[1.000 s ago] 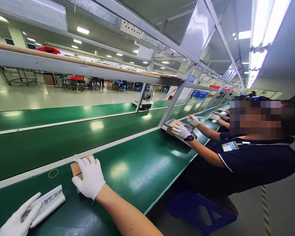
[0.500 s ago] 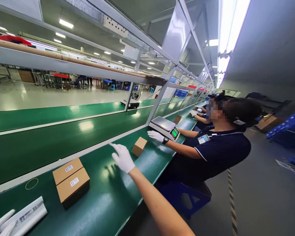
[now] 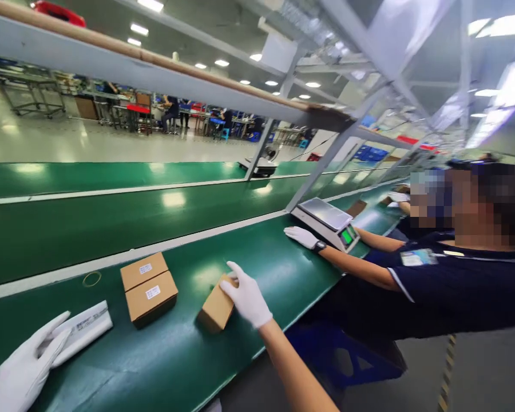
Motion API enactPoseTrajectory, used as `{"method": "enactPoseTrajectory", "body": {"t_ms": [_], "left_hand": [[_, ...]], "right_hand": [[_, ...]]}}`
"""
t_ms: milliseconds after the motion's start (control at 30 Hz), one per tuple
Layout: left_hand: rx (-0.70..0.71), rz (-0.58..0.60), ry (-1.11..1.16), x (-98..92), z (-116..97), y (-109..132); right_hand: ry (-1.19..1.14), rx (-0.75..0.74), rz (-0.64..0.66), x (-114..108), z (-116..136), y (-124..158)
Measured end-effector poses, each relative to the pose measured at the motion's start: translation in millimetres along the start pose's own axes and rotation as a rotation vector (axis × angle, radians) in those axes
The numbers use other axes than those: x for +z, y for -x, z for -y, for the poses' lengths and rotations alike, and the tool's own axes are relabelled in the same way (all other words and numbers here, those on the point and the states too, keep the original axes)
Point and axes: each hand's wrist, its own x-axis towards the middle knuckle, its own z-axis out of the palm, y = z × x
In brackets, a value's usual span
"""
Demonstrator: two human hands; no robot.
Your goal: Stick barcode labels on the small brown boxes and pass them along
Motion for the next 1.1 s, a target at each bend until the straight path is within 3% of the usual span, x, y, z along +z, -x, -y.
{"method": "enactPoseTrajectory", "body": {"t_ms": [100, 200, 333, 567, 700, 800, 867, 967, 1100], "left_hand": [[0.007, 0.055, 0.003, -10.8, -23, 9], [0.031, 0.027, 0.029, -10.3, -27, 10], [0.047, 0.006, 0.063, -7.5, -22, 11], [0.021, 0.027, 0.1, -7.9, -22, 13], [-0.003, 0.023, 0.08, -8.4, -24, 13], [-0.005, 0.02, 0.051, -8.4, -23, 13], [-0.014, 0.028, 0.019, -8.1, -22, 13], [-0.037, 0.04, -0.009, -8.2, -20, 12], [-0.056, 0.042, -0.026, -10.1, -21, 12]], "right_hand": [[-0.066, -0.033, 0.085, 47, 28, 49], [-0.064, -0.042, 0.089, 78, 49, 74], [-0.015, -0.051, 0.022, 97, 65, 69], [0.087, -0.062, -0.046, 111, 78, 48], [0.141, -0.129, -0.084, 105, 86, 45], [0.078, -0.275, -0.055, 81, 98, 38], [0.02, -0.269, 0.1, 60, 109, 32], [-0.009, -0.143, 0.379, 40, 125, 24], [0.018, -0.093, 0.555, 40, 133, 18]]}}
